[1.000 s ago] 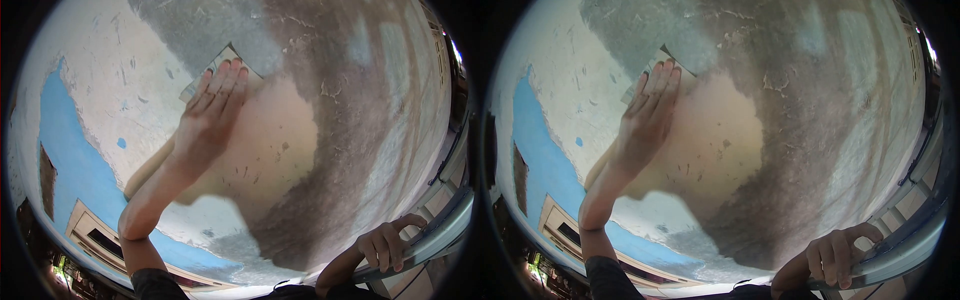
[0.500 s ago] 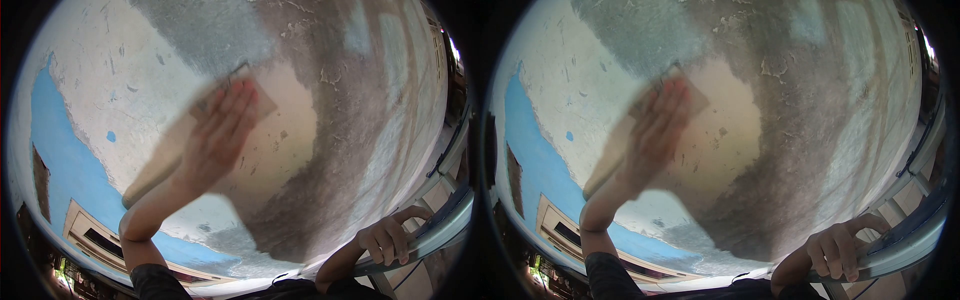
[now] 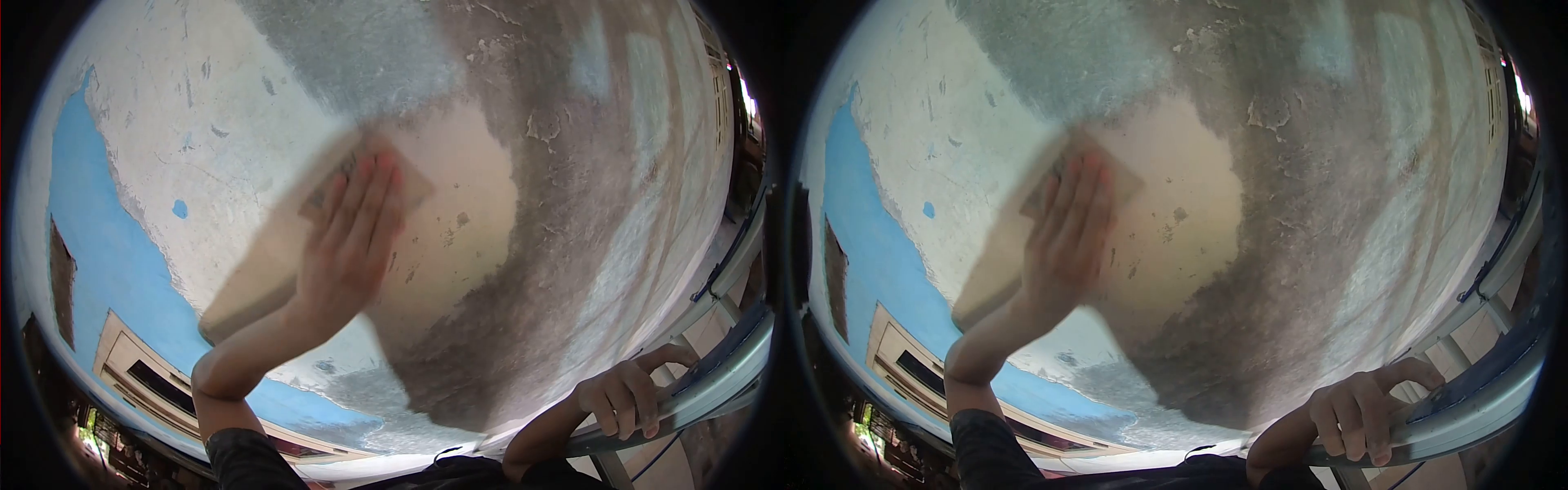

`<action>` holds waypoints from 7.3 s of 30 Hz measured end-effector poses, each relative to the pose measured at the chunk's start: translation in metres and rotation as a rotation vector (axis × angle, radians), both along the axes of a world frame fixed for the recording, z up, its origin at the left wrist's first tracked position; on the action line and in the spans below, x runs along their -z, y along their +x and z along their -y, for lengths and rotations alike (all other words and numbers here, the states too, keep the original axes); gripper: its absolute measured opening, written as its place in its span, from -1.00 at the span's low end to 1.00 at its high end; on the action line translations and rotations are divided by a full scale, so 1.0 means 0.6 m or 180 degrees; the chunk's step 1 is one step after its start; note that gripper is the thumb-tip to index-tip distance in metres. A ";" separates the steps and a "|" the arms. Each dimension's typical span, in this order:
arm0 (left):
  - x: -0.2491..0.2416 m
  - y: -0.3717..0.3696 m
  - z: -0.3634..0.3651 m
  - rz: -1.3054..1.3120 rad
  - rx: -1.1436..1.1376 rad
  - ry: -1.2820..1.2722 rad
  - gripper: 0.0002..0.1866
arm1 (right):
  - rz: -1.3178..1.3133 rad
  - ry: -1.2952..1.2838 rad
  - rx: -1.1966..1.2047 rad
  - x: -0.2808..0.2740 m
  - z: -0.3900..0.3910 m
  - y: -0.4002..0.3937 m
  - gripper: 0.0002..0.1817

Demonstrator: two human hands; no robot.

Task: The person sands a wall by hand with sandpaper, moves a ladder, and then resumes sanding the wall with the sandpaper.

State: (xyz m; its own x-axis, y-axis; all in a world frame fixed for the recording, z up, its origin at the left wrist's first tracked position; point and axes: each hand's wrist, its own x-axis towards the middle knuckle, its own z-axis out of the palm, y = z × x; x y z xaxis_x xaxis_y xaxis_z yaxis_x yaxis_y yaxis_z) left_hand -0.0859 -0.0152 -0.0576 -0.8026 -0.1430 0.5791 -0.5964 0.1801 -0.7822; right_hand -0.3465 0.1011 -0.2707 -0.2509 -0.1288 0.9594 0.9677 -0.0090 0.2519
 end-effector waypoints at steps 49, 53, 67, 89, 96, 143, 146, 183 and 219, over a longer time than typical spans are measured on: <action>-0.060 -0.050 0.019 0.0705 0.0527 0.0639 -0.48 | 0.0172 -0.0776 -0.0954 -0.004 -0.001 0.021 0.03; -0.033 0.030 -0.024 0.0756 -0.0051 0.0729 -0.46 | 0.0175 -0.0783 -0.0932 -0.001 -0.002 0.015 0.02; -0.023 0.004 -0.001 0.0509 0.0169 0.0339 -0.51 | 0.0139 -0.0740 -0.0835 0.003 -0.005 0.017 0.01; -0.061 -0.038 0.029 0.0125 0.0331 -0.0113 -0.54 | 0.0078 -0.0662 -0.0912 -0.002 0.001 0.013 -0.01; -0.057 0.009 0.019 0.0396 0.0405 0.0076 -0.56 | 0.0081 -0.0658 -0.0883 0.000 0.002 0.013 -0.01; 0.040 0.014 -0.013 -0.0694 0.0099 -0.0163 -0.55 | 0.0111 -0.0607 -0.1005 0.002 0.000 0.017 -0.05; 0.027 0.030 -0.020 -0.0390 0.0033 0.0105 -0.55 | 0.0104 -0.0610 -0.0998 0.004 0.000 0.016 -0.06; -0.002 0.000 -0.013 -0.0463 -0.0141 -0.0120 -0.52 | 0.0165 -0.0454 -0.0908 -0.011 -0.008 0.027 -0.07; -0.066 -0.073 0.017 0.0335 0.0031 -0.0092 -0.50 | 0.0331 -0.0417 -0.0563 -0.011 -0.008 0.022 -0.14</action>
State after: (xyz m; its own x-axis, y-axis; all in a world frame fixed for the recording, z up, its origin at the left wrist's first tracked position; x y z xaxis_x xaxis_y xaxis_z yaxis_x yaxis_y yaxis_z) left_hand -0.1295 -0.0254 -0.0182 -0.8605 -0.1195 0.4953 -0.5091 0.1621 -0.8453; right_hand -0.3332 0.1061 -0.2643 -0.3339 -0.0557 0.9409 0.9201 0.1977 0.3382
